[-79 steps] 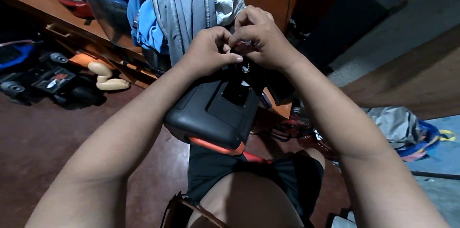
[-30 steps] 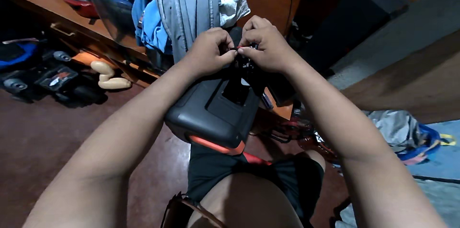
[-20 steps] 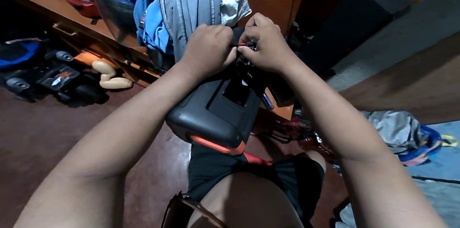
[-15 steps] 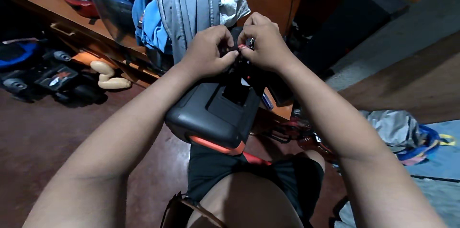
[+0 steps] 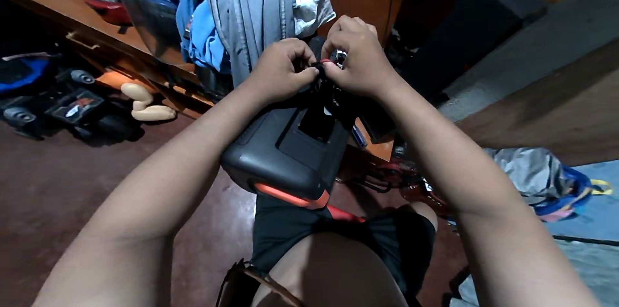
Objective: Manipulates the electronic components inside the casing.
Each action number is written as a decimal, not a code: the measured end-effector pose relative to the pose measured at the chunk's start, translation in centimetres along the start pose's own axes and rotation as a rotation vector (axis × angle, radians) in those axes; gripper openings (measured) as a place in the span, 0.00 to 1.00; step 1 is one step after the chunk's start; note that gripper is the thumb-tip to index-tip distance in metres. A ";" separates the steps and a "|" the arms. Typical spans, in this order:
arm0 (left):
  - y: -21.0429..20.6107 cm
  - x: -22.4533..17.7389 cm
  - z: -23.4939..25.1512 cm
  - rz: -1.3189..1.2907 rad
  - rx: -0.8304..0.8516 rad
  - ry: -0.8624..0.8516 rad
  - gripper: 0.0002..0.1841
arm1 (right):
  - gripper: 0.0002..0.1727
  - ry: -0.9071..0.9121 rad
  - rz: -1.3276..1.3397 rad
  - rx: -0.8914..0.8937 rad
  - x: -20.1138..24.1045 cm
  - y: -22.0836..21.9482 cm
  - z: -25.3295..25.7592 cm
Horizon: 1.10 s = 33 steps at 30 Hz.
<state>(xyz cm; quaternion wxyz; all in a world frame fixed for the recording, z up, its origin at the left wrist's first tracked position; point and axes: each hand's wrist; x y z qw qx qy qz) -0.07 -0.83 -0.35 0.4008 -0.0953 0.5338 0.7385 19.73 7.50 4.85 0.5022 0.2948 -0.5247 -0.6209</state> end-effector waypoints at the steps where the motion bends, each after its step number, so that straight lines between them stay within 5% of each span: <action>1: 0.0 -0.1 0.0 0.073 -0.021 0.004 0.10 | 0.10 -0.010 0.011 0.040 0.1 0.2 0.0; 6: -0.1 -0.4 0.0 0.194 -0.058 -0.010 0.12 | 0.12 -0.038 -0.024 0.148 0.2 0.4 0.2; 12: 0.5 0.3 -0.3 -0.385 0.029 0.051 0.13 | 0.06 0.184 -0.163 -0.174 -0.8 -1.0 -0.2; 15: 1.0 -1.0 0.1 -0.377 0.071 0.247 0.21 | 0.09 0.312 -0.257 -0.313 -1.0 -1.6 -0.2; 20: 1.2 -1.7 0.5 -0.477 0.077 0.302 0.14 | 0.09 0.405 -0.321 -0.435 -1.1 -2.2 -0.2; 23: 1.3 -2.0 0.5 -0.518 0.029 0.311 0.06 | 0.09 0.402 -0.331 -0.437 -1.1 -2.3 -0.3; 33: 0.4 -1.8 0.2 -0.502 -0.294 0.206 0.05 | 0.14 0.201 -0.204 -0.215 -1.0 -1.4 -1.0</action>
Point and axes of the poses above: each hand's wrist, its own z-axis towards the middle knuckle, its own y-axis out of the back of the hand, x = y × z, and after that the axes turned 12 degrees about x, right-handed
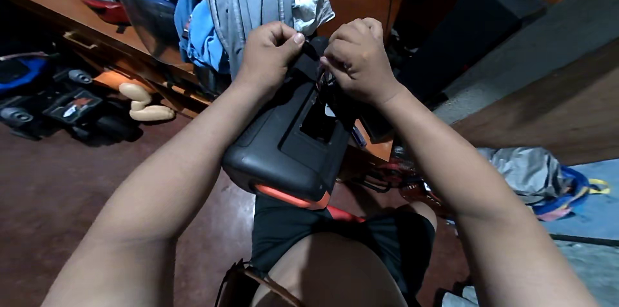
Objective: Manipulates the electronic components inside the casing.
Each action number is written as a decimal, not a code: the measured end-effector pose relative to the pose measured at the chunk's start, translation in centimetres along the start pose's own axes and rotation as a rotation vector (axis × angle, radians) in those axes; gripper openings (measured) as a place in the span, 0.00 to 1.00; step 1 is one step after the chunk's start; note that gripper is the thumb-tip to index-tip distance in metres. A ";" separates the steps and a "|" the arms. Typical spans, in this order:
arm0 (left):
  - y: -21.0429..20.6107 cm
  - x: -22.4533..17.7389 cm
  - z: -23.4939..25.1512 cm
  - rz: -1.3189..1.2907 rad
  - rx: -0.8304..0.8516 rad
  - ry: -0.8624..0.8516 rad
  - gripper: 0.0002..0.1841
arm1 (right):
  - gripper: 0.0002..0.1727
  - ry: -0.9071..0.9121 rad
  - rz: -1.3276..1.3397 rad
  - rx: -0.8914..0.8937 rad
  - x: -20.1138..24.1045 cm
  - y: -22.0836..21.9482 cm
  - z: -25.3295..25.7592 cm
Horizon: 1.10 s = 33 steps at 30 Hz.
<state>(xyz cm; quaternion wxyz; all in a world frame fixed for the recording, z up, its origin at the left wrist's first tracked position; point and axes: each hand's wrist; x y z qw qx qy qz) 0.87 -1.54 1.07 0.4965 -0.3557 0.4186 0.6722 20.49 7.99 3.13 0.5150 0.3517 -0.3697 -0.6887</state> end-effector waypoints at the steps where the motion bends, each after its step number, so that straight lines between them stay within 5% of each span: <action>1: -0.1 0.1 -0.1 -0.035 -0.007 -0.041 0.05 | 0.15 -0.048 0.046 0.024 0.0 0.1 0.1; 5: 0.3 1.6 -0.3 -0.060 0.130 -0.308 0.06 | 0.16 -0.239 0.308 0.114 0.0 0.2 0.6; 10: 1.4 1.0 -0.5 0.643 0.388 -0.639 0.17 | 0.14 -0.424 0.518 0.186 0.2 0.9 1.5; 13: 1.5 0.7 -0.7 0.834 0.351 -0.735 0.19 | 0.12 -0.451 0.579 0.234 -0.4 1.2 1.5; 16: 1.3 0.5 -0.7 0.677 0.125 -0.553 0.15 | 0.11 -0.412 0.623 0.254 -0.4 1.4 1.3; 20: 0.7 0.5 0.0 0.500 0.175 -0.209 0.17 | 0.10 -0.385 0.649 0.261 -0.4 1.6 1.1; 33: 0.3 0.3 -0.7 0.354 0.209 -0.058 0.05 | 0.07 -0.245 0.352 0.016 1.5 0.4 -0.6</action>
Point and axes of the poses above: each hand's wrist, its own z-axis towards the middle knuckle, its own y-axis out of the back of the hand, x = y × z, and after that the axes turned 12 degrees about x, right-handed
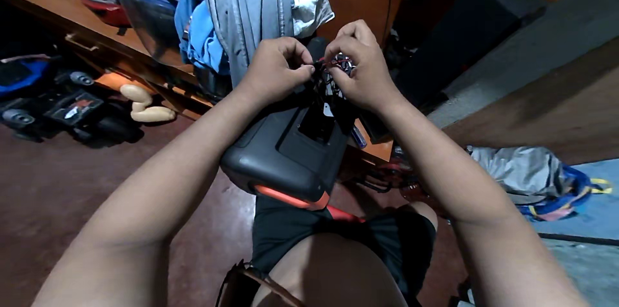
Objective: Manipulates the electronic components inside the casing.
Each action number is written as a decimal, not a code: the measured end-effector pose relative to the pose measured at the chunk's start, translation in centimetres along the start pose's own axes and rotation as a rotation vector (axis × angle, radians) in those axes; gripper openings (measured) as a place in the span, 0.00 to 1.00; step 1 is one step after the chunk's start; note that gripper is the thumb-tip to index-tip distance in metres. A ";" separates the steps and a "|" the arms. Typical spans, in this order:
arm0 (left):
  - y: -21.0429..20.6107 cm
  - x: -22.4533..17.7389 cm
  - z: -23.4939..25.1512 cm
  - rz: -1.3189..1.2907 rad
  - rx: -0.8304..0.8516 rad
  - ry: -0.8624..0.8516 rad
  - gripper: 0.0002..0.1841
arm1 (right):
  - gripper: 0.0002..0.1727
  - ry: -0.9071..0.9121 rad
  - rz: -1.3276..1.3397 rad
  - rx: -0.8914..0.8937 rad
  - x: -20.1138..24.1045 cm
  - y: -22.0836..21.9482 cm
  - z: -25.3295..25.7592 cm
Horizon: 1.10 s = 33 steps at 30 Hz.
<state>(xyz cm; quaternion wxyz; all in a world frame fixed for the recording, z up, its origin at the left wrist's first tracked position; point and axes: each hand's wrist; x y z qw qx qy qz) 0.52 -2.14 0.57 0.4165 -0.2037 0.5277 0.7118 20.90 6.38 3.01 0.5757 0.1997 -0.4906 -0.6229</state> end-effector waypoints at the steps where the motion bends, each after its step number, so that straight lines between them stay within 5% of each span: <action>1: 0.0 0.1 0.0 -0.001 -0.005 -0.012 0.05 | 0.08 -0.003 -0.040 -0.017 0.1 -0.3 -0.1; 11: 0.1 0.7 -0.2 -0.008 0.040 -0.228 0.08 | 0.05 -0.081 -0.142 -0.004 0.8 -0.6 -0.3; 18: -0.2 1.0 0.0 0.022 0.033 -0.237 0.06 | 0.13 -0.123 -0.150 0.048 0.9 -0.6 -0.5; 26: -0.3 0.8 0.3 0.073 -0.011 -0.258 0.10 | 0.09 -0.231 -0.051 0.121 1.5 0.1 -0.1; 33: 0.0 0.7 0.4 0.404 -0.068 -0.325 0.11 | 0.09 -0.342 0.088 0.193 2.1 1.3 0.4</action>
Point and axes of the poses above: each hand's wrist, its own z-axis towards the middle knuckle, its own y-axis out of the back of the hand, x = y × z, and after that the axes turned 12 degrees about x, right-handed
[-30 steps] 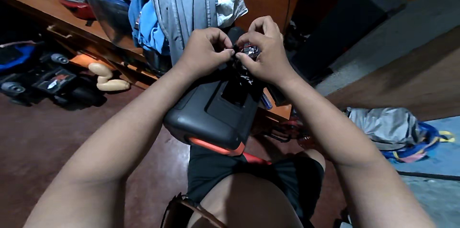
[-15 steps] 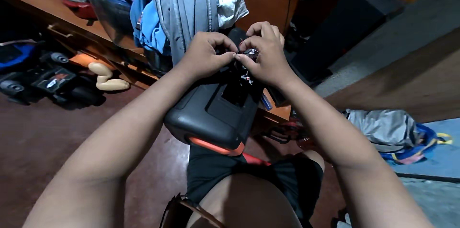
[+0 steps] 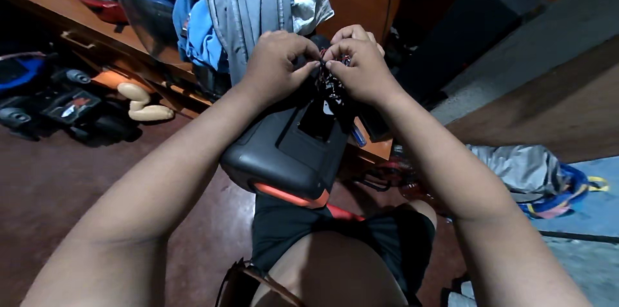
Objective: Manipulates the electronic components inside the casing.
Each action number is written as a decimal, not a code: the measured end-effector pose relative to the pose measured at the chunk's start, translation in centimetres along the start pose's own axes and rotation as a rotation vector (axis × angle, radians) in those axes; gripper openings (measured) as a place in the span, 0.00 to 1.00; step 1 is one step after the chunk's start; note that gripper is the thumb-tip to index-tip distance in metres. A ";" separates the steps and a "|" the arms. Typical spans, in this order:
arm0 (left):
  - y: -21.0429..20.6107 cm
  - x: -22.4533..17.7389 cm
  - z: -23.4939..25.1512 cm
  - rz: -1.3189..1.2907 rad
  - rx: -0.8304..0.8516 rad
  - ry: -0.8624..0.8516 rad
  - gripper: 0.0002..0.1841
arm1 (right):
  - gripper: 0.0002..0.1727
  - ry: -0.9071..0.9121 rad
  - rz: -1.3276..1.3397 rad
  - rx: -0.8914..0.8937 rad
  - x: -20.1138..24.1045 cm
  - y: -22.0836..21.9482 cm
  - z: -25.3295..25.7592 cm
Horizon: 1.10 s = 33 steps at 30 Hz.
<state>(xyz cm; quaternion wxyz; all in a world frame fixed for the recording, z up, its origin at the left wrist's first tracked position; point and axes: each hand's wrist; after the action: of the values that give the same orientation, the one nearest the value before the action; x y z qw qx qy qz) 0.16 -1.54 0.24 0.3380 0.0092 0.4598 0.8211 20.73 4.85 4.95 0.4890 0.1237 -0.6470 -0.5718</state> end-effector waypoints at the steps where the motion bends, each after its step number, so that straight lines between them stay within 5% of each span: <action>1: 0.0 0.0 0.1 0.028 0.002 -0.016 0.11 | 0.09 -0.017 0.005 0.014 0.1 0.1 0.1; 11: 0.5 -1.3 1.0 0.247 0.214 -0.029 0.11 | 0.11 -0.127 -0.025 0.099 1.0 0.8 0.5; 20: 0.3 -1.3 0.2 0.048 0.123 0.084 0.18 | 0.09 -0.189 0.173 -0.023 0.7 0.2 0.6; 27: 0.6 -2.3 0.7 -0.116 0.147 0.254 0.13 | 0.05 -0.146 0.238 -0.070 0.7 -0.4 0.0; 33: 0.4 -1.9 0.8 -0.223 0.123 0.236 0.09 | 0.06 -0.125 0.098 -0.040 1.3 -0.3 -0.6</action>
<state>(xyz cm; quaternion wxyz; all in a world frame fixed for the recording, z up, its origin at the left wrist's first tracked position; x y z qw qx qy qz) 1.67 -2.12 1.53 0.3697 -0.1175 0.5438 0.7441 20.42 3.44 5.21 0.4776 0.0462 -0.6698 -0.5667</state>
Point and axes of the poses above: each hand's wrist, its own z-axis towards the middle knuckle, its own y-axis out of the back of the hand, x = y × z, and after that the axes turned 12 degrees about x, right-handed
